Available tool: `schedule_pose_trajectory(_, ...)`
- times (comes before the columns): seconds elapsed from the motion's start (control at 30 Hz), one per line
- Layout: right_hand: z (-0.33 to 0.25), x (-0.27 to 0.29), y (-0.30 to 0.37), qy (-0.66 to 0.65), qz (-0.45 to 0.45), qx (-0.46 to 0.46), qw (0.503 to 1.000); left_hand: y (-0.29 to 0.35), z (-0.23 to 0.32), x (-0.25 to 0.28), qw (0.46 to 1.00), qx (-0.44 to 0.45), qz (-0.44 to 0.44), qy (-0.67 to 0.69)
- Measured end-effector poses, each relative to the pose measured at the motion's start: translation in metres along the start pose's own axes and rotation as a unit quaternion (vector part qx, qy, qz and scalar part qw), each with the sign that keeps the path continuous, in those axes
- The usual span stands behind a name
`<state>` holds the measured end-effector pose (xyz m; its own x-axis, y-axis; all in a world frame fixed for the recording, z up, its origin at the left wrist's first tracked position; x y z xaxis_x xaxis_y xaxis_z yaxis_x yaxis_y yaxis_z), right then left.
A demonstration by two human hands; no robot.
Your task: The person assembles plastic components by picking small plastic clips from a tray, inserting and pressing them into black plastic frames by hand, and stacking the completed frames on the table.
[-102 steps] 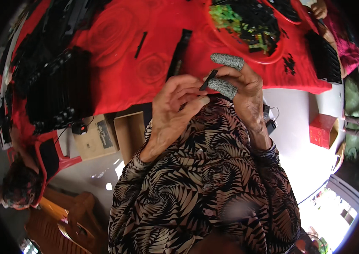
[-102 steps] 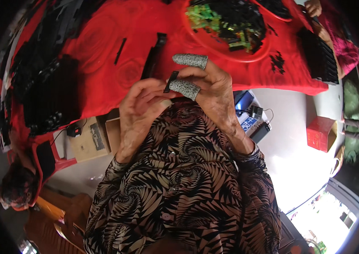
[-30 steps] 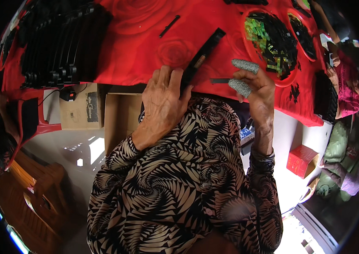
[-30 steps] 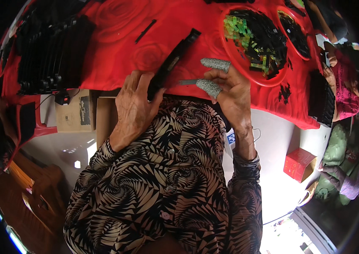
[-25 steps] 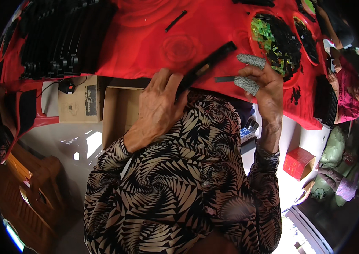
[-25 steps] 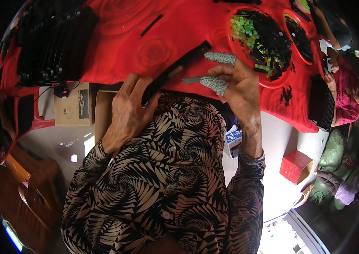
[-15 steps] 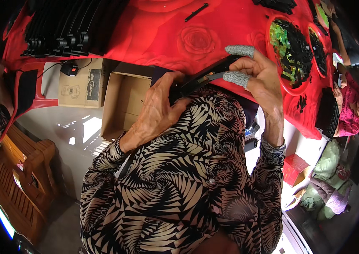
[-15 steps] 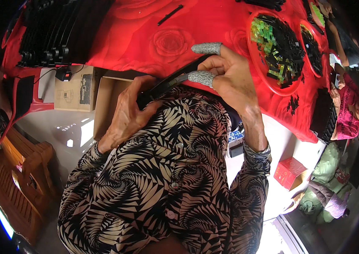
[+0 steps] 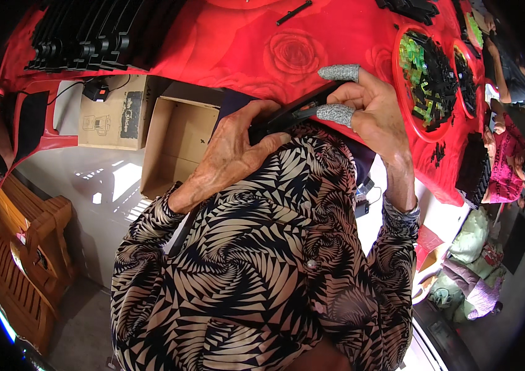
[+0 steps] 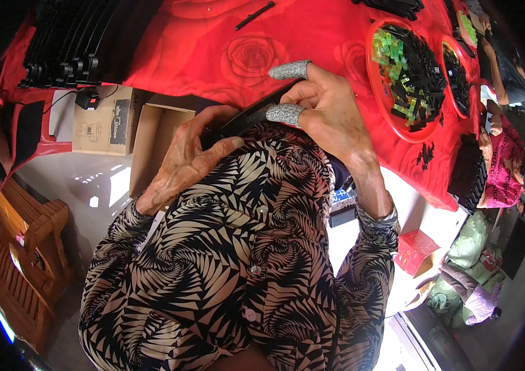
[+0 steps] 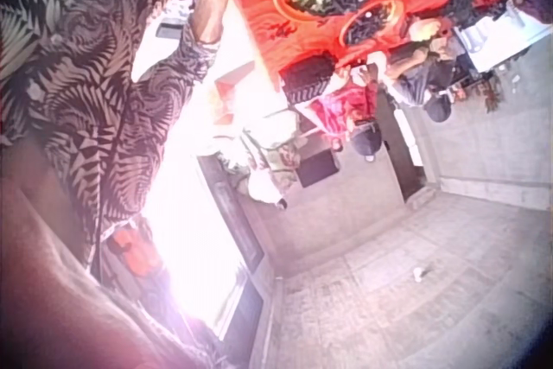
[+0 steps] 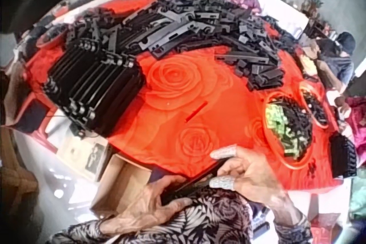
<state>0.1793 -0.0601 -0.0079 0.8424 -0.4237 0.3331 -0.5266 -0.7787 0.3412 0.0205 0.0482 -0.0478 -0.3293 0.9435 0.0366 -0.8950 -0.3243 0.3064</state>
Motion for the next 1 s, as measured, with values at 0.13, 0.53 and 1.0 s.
schedule_pose_trajectory(0.13, 0.005, -0.002, -0.002, -0.017, -0.002, 0.003, 1.000, -0.002, -0.001, -0.001, 1.000, -0.005, 0.001, -0.014)
schedule_pose_trajectory(0.53, 0.001, 0.003, 0.000, 0.029, -0.005, 0.005, 1.000, -0.002, -0.003, -0.004, 0.999, 0.029, 0.004, -0.017)
schedule_pose_trajectory(1.0, 0.006, -0.008, 0.004, -0.007, 0.008, 0.022, 1.000, -0.005, -0.004, -0.004, 1.000, 0.002, 0.000, -0.030)
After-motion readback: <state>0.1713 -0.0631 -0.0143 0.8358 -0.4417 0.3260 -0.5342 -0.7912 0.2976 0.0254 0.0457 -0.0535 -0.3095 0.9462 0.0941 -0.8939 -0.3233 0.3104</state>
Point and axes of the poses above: each hand's wrist, its own y-axis away from the middle knuckle, its own x-axis out of the back of the hand, z = x × y, the point moved 7 cm from there along -y, towards the middle knuckle, and after that the axes turned 4 degrees about y, right-handed, at the moved point
